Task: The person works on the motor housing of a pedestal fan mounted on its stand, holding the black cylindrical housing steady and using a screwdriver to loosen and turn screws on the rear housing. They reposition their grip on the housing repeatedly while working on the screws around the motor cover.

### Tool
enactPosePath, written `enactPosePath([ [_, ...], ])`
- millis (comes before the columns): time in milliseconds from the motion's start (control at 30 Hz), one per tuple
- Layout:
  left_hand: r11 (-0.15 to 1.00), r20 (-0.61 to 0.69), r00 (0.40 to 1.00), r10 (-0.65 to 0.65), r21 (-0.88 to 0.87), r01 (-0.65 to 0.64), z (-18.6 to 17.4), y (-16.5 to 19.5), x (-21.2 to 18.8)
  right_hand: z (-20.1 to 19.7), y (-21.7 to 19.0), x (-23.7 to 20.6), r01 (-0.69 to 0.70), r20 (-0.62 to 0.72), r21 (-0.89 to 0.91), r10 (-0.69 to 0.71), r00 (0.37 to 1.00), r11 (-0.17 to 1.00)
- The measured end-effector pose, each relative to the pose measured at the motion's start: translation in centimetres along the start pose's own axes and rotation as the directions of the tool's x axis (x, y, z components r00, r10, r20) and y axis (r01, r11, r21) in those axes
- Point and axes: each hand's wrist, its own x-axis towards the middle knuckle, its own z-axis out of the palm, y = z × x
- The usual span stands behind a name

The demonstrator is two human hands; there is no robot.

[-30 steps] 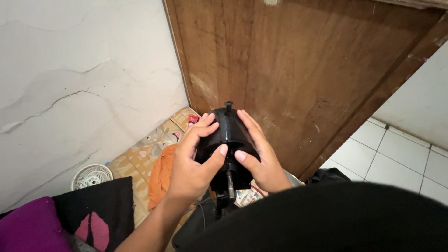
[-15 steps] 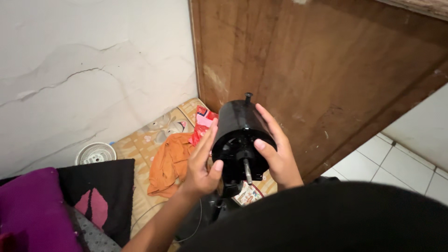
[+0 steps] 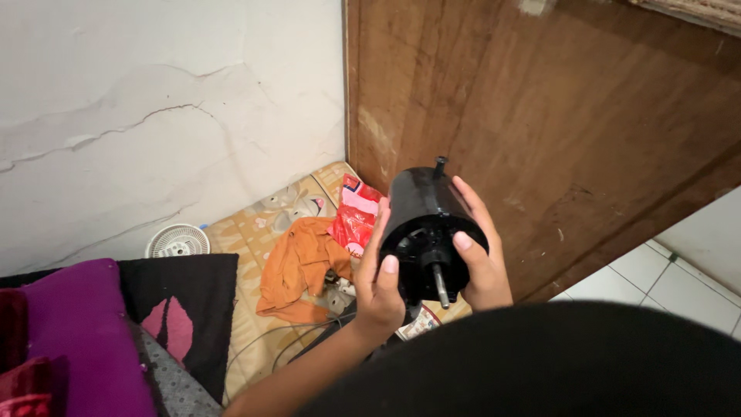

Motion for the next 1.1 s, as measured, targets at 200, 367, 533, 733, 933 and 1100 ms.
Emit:
enactPosePath([
  [200,0.999,-0.01,1.0,0.015,0.038,-0.015,0.2,0.0,-0.1,-0.7,0.2,0.3,-0.002,0.024,0.005,0.002,1.0,1.0],
  [367,0.994,0.026,1.0,0.0,0.105,-0.003,-0.4,0.0,0.8,-1.9,1.3,1.0,0.025,0.035,-0.079,-0.022,0.999,0.997],
  [533,0.969,0.198,0.98,0.015,0.24,-0.064,-3.5,0.6,2.7,-3.1,2.5,1.6,0.088,0.132,-0.126,-0.072,0.989,0.988],
  [733,0.942,0.262,0.961,-0.083,0.336,-0.01,-4.9,2.5,3.1,-2.8,3.6,0.7,0.075,0.094,-0.129,-0.063,0.994,0.989],
  [933,0.878,0.214,0.97,-0.119,0.479,0.002,-5.2,3.3,2.9,-3.0,3.9,1.0,0.097,0.152,-0.166,-0.072,0.986,0.981],
  [1100,0.905,0.262,0.964,-0.048,0.42,-0.069,-5.0,3.2,2.8,-4.3,4.3,0.8,0.251,0.392,-0.199,-0.157,0.906,0.947],
])
